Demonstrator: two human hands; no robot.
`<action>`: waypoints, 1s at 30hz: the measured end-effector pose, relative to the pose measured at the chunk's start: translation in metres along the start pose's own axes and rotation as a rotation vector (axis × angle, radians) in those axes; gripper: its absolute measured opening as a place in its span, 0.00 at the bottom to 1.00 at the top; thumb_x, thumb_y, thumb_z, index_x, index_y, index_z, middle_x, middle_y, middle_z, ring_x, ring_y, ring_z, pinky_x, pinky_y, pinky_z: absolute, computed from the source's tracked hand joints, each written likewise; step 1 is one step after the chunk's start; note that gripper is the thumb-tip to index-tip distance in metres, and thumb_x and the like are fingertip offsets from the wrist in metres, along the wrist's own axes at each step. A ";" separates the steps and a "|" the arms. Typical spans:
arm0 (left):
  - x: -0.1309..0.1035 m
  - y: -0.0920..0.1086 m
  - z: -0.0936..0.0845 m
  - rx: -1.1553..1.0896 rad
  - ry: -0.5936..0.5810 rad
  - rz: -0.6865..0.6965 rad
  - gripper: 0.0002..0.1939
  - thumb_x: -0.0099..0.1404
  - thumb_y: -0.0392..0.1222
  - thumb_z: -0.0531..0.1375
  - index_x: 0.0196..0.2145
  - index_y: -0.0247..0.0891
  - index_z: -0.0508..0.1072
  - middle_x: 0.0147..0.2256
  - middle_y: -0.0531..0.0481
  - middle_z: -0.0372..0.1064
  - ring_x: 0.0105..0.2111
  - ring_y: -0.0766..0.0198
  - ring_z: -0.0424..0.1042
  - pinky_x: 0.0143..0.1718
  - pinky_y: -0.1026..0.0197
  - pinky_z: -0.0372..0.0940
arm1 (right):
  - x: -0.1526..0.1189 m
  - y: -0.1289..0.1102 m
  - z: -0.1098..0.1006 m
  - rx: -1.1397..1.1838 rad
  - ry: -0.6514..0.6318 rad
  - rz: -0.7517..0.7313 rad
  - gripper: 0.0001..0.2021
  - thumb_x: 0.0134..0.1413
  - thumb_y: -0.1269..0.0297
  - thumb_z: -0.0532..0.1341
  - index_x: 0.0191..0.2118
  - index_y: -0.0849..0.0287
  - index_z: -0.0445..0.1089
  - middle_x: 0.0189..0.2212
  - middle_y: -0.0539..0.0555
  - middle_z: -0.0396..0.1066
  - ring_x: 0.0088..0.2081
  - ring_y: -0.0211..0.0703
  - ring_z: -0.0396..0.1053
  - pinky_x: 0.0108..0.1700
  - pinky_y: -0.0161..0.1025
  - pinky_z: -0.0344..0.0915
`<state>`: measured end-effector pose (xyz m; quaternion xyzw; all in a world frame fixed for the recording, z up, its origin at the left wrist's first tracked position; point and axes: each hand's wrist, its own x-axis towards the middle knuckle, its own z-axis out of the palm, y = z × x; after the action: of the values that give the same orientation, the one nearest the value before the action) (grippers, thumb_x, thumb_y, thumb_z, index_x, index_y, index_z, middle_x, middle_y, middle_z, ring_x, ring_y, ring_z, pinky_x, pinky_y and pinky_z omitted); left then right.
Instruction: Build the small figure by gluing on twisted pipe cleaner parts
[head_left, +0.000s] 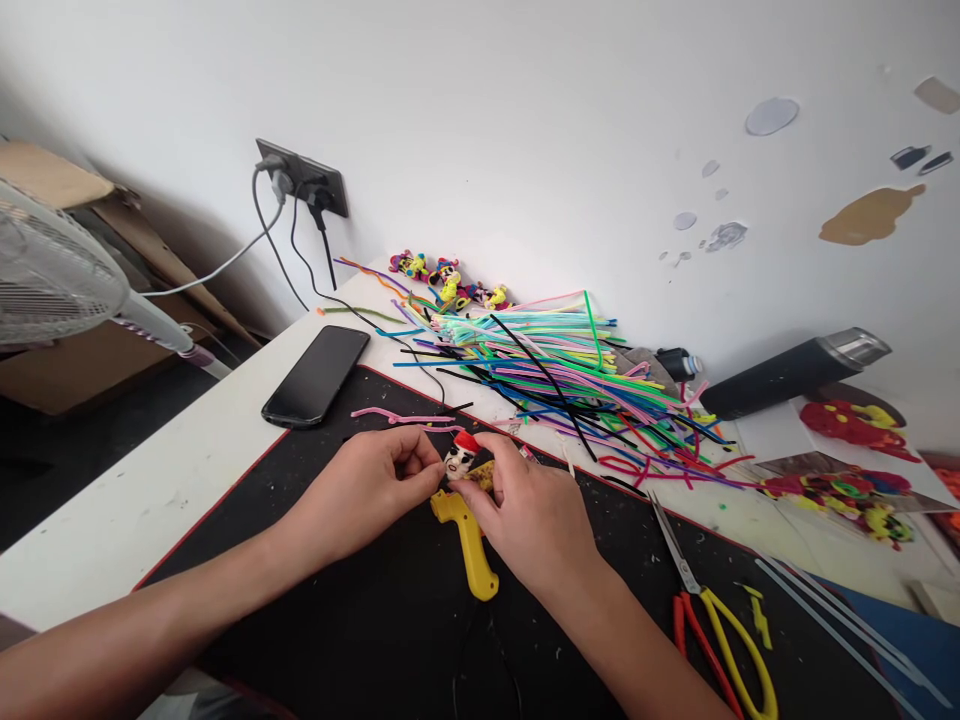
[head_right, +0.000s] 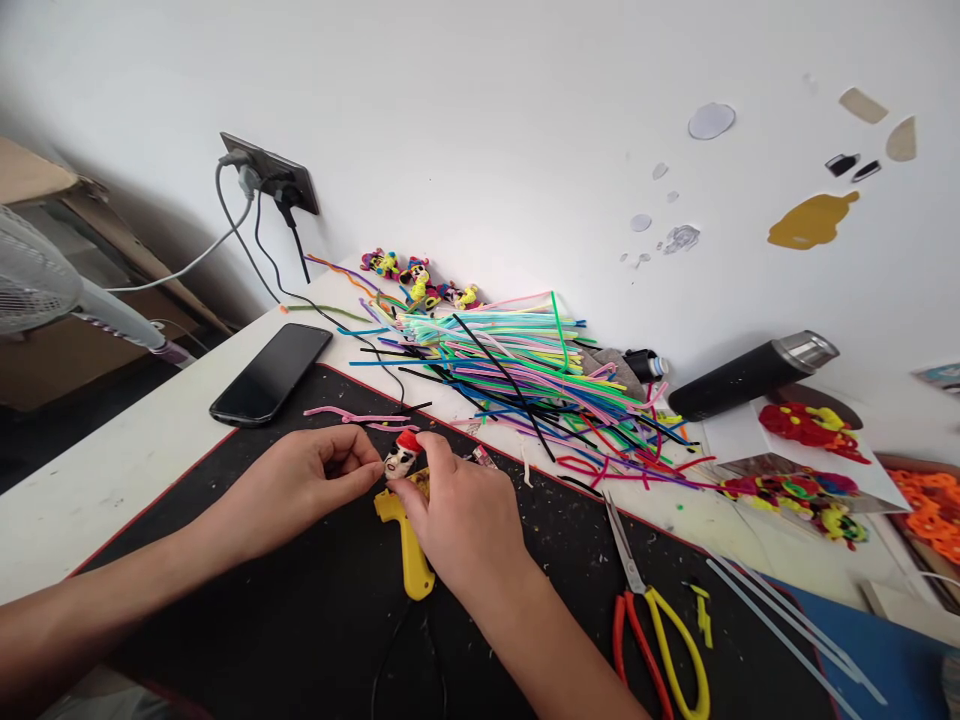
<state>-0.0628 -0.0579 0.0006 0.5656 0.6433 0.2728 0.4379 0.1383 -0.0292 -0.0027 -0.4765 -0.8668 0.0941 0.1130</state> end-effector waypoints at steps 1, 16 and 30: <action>0.000 0.000 0.000 0.004 0.000 0.002 0.16 0.63 0.55 0.61 0.30 0.39 0.77 0.23 0.55 0.67 0.25 0.64 0.62 0.25 0.63 0.53 | 0.000 0.000 0.000 -0.002 0.006 -0.001 0.19 0.66 0.51 0.65 0.56 0.57 0.72 0.27 0.50 0.80 0.29 0.49 0.79 0.29 0.39 0.54; -0.002 0.001 -0.004 0.065 -0.002 -0.028 0.20 0.64 0.61 0.59 0.32 0.41 0.80 0.25 0.53 0.72 0.27 0.61 0.65 0.28 0.62 0.56 | 0.000 0.002 0.005 0.007 0.042 -0.011 0.19 0.65 0.51 0.66 0.55 0.56 0.73 0.25 0.48 0.79 0.27 0.47 0.78 0.28 0.39 0.54; -0.002 -0.012 -0.007 0.044 0.014 -0.011 0.22 0.66 0.63 0.59 0.35 0.43 0.80 0.33 0.53 0.79 0.32 0.59 0.71 0.33 0.60 0.61 | -0.002 0.005 0.006 0.048 0.074 -0.025 0.19 0.64 0.52 0.67 0.54 0.57 0.74 0.23 0.47 0.76 0.24 0.45 0.74 0.27 0.38 0.53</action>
<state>-0.0746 -0.0614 -0.0053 0.5696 0.6554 0.2598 0.4224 0.1417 -0.0282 -0.0102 -0.4658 -0.8655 0.0960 0.1574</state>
